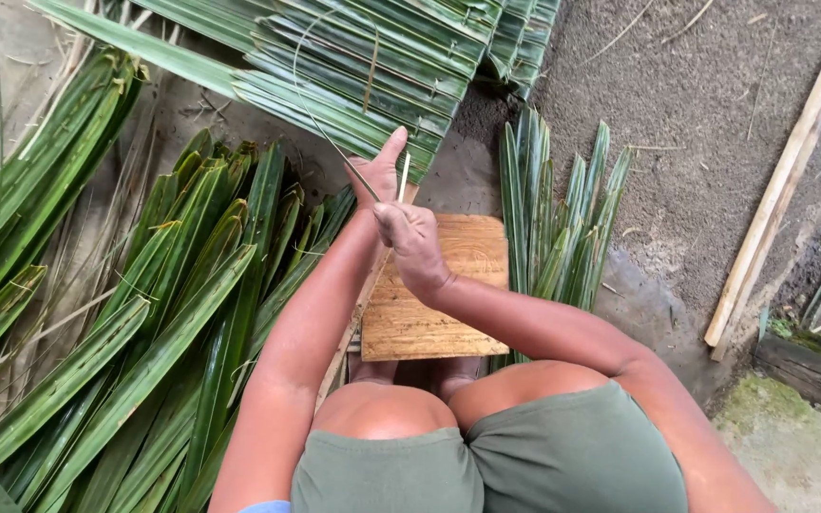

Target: Weaving palm leaves onto a wooden frame to create a thatched panel

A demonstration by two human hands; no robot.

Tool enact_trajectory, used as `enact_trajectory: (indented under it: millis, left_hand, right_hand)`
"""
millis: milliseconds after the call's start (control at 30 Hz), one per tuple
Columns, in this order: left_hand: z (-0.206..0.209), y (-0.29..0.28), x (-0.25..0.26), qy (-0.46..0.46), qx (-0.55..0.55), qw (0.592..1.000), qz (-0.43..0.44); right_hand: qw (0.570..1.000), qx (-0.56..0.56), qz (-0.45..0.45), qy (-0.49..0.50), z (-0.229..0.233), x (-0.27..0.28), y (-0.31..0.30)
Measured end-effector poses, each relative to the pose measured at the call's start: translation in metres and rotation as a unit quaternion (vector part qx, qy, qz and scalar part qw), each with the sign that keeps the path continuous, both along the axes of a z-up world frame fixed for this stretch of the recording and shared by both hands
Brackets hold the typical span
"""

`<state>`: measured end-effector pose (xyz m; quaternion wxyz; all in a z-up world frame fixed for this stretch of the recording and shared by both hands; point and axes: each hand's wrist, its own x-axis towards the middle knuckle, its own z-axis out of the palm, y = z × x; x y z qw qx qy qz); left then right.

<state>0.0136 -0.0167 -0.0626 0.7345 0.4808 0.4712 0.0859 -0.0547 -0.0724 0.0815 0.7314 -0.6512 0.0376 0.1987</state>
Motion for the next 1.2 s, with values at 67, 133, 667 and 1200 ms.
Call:
enact_trajectory:
  millis: [67, 133, 667, 1200]
  left_hand:
    - [-0.018, -0.001, -0.002, 0.001, 0.011, 1.000, -0.009]
    - [-0.040, -0.004, -0.007, -0.021, -0.008, 1.000, 0.001]
    - [0.036, 0.016, -0.074, -0.074, -0.259, 0.937, -0.222]
    - [0.043, -0.005, -0.009, -0.041, -0.151, 0.952, -0.264]
  right_hand:
    - [1.000, -0.007, 0.004, -0.004, 0.002, -0.002, 0.002]
    - [1.000, -0.007, 0.007, 0.012, 0.002, -0.007, 0.004]
    - [0.995, -0.017, -0.085, 0.057, -0.094, 0.058, -0.072]
    - [0.971, -0.191, -0.072, -0.126, -0.058, 0.061, -0.135]
